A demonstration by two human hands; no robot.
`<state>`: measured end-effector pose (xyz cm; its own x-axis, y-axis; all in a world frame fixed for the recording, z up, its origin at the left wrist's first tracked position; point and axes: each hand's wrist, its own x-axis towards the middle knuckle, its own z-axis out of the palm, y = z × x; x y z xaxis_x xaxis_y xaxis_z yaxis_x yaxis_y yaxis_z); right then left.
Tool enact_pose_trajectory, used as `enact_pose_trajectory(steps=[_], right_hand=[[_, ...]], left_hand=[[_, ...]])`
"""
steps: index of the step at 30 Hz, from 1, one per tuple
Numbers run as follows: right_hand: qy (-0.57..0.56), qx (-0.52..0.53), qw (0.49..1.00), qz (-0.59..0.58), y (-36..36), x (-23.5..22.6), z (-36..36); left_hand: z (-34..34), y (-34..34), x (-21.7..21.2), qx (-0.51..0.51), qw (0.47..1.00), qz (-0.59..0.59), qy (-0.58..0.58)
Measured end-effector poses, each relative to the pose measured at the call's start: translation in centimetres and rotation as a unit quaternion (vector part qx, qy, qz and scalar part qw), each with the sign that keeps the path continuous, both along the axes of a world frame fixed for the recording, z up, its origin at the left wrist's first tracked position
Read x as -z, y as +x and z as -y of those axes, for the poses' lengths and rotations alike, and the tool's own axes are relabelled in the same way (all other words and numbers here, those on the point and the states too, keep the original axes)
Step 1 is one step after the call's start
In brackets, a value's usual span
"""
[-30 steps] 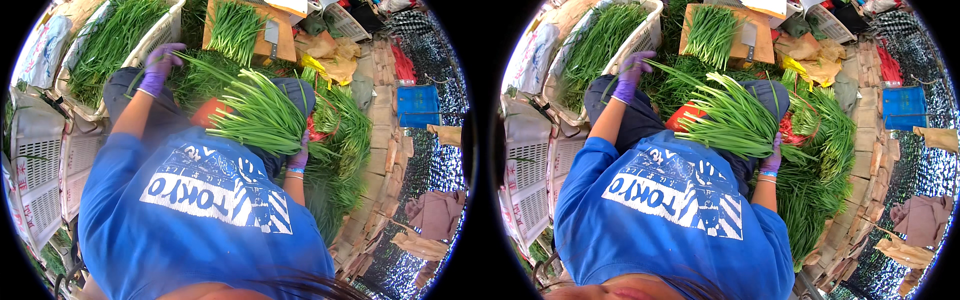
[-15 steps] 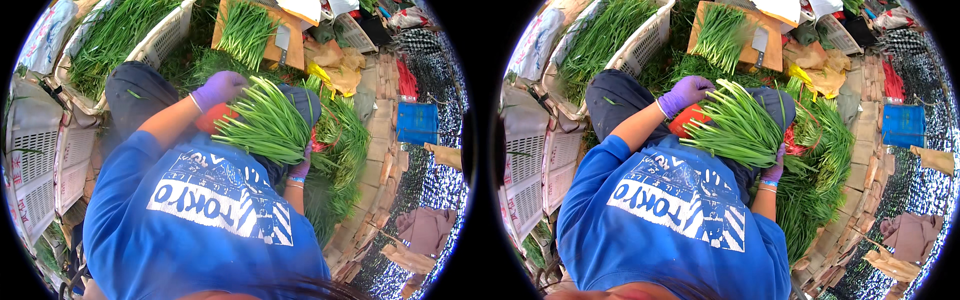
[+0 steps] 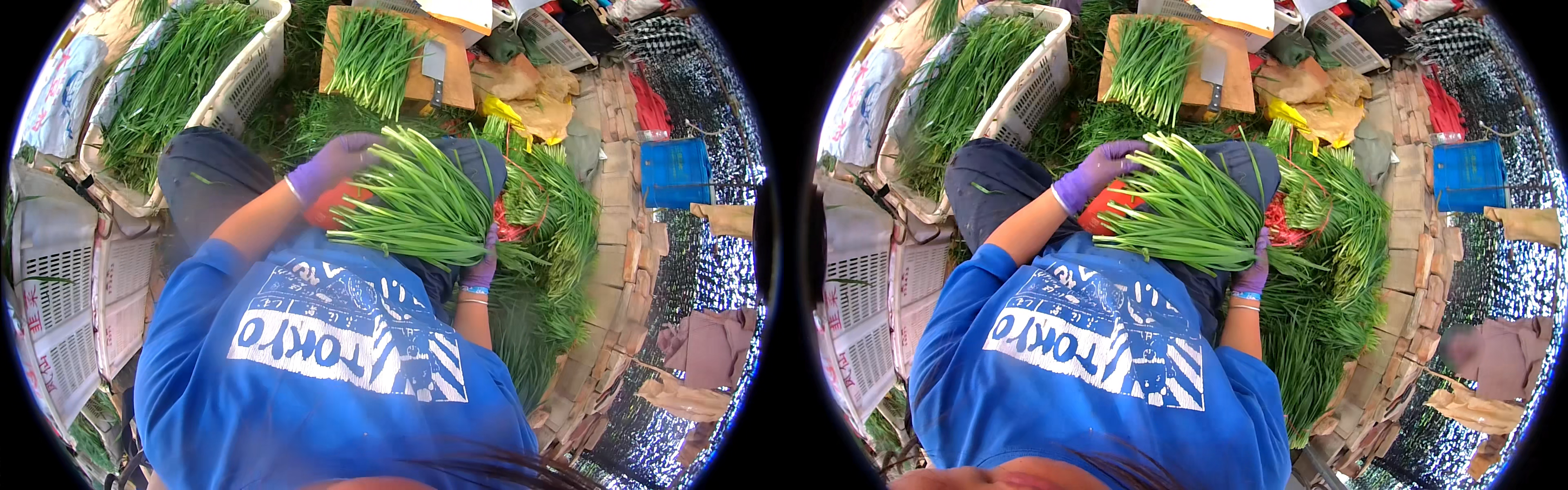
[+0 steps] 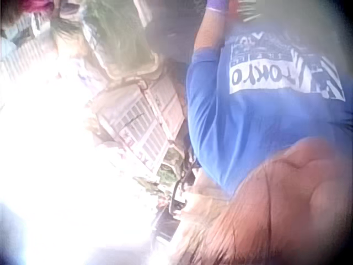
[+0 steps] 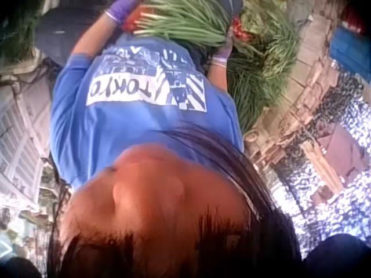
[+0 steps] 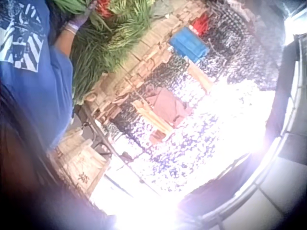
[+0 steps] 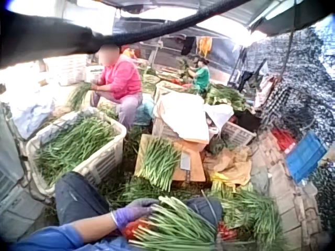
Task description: The person processes green vegetables by hand, picking them up from a crate and bundling them together.
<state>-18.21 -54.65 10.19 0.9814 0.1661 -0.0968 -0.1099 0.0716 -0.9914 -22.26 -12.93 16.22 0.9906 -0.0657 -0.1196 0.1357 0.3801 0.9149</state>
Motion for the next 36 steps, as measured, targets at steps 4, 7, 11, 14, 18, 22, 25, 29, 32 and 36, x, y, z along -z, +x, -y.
enact_pose_trajectory(steps=[4,7,11,14,18,22,25,29,32,36], right_hand=[[0.060,0.013,0.998,-0.028,-0.7,-0.8,-0.1],[0.103,0.006,0.994,-0.042,0.0,0.2,0.0],[0.109,-0.007,0.993,-0.055,0.6,0.8,0.2],[0.142,0.020,0.985,-0.101,0.1,-1.2,-0.7],[0.078,0.126,0.989,0.012,-0.2,-7.0,-3.2],[0.215,0.129,0.954,0.161,1.7,-13.3,-5.4],[0.392,-0.003,0.907,0.151,4.2,-17.5,-6.3],[0.366,-0.042,0.912,0.179,6.7,-20.3,-8.6],[0.370,-0.054,0.913,0.163,6.5,-20.1,-9.1],[0.292,0.069,0.935,0.188,5.6,-18.3,-5.6]], left_hand=[[-1.5,2.2,1.9,-0.152,0.962,-0.205,-0.101],[-2.1,3.6,2.2,0.097,0.987,-0.107,-0.071],[-0.4,5.5,1.8,0.047,0.984,-0.161,-0.063],[0.0,5.6,2.0,0.036,0.992,-0.122,-0.011],[-3.4,2.9,2.9,-0.038,0.989,-0.065,0.125],[-7.6,0.0,3.5,-0.118,0.977,-0.176,0.011],[-7.1,0.5,4.2,-0.010,0.980,-0.185,0.068],[-0.6,2.4,6.4,0.124,0.976,-0.177,0.020],[3.5,3.2,7.6,0.137,0.982,-0.113,-0.071],[4.9,3.2,7.9,0.138,0.939,-0.191,-0.249]])
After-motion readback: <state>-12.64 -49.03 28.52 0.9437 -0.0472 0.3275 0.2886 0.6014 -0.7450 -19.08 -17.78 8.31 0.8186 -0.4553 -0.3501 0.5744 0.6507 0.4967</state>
